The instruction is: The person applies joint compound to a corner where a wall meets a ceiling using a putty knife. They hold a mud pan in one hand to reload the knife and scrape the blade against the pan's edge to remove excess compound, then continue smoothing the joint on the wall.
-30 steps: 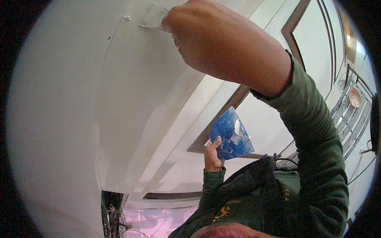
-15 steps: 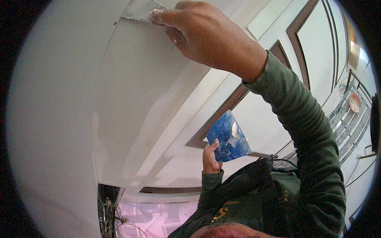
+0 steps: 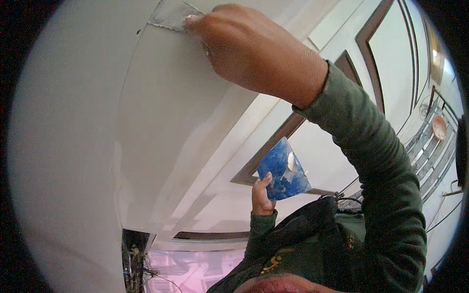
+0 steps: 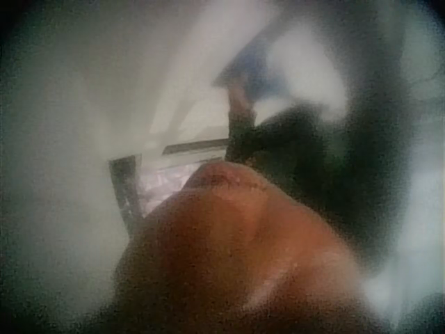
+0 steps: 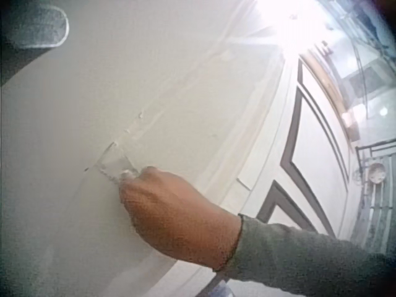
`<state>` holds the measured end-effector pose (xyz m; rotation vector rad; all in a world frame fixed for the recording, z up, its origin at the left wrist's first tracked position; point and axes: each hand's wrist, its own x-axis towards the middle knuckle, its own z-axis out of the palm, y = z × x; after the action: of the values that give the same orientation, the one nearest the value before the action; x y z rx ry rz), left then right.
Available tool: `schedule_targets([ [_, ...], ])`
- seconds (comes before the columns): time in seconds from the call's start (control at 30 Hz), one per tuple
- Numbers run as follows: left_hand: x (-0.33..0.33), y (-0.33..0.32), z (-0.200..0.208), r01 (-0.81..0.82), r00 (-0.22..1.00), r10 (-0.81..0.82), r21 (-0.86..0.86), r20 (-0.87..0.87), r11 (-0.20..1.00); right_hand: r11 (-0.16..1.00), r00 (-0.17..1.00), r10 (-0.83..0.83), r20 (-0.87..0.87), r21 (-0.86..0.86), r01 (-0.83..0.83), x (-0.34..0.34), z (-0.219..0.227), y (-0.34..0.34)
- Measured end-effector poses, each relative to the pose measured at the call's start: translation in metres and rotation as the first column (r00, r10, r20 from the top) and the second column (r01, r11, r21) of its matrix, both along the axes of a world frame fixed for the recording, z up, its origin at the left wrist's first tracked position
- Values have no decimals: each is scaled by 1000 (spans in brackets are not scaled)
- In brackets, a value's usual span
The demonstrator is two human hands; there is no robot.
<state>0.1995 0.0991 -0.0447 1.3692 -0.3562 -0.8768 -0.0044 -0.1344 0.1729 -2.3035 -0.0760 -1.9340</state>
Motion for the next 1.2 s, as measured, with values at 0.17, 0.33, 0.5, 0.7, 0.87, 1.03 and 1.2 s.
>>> schedule_targets([
  [0.17,-5,-1,12,74,997,-74,-37,-6,997,999,1000,3,-27,-52,-4,-37,5,36],
  [0.33,-11,-5,16,25,996,-30,69,84,997,973,924,-230,305,98,209,23,-25,22],
  [0.5,-2,-1,7,28,1000,-28,43,0,999,984,972,-151,177,117,132,42,-15,9],
  [0.7,-9,-2,11,-35,999,35,27,-4,999,984,958,-154,240,120,129,54,-18,-7],
  [0.87,3,2,1,27,999,-27,13,-22,1000,980,956,-178,233,135,149,52,-14,-1],
  [1.03,37,16,-31,125,895,-135,50,425,991,985,944,-166,286,97,144,54,-8,12],
  [1.2,9,5,2,124,957,-137,66,256,990,977,965,-199,172,117,180,55,-8,27],
])
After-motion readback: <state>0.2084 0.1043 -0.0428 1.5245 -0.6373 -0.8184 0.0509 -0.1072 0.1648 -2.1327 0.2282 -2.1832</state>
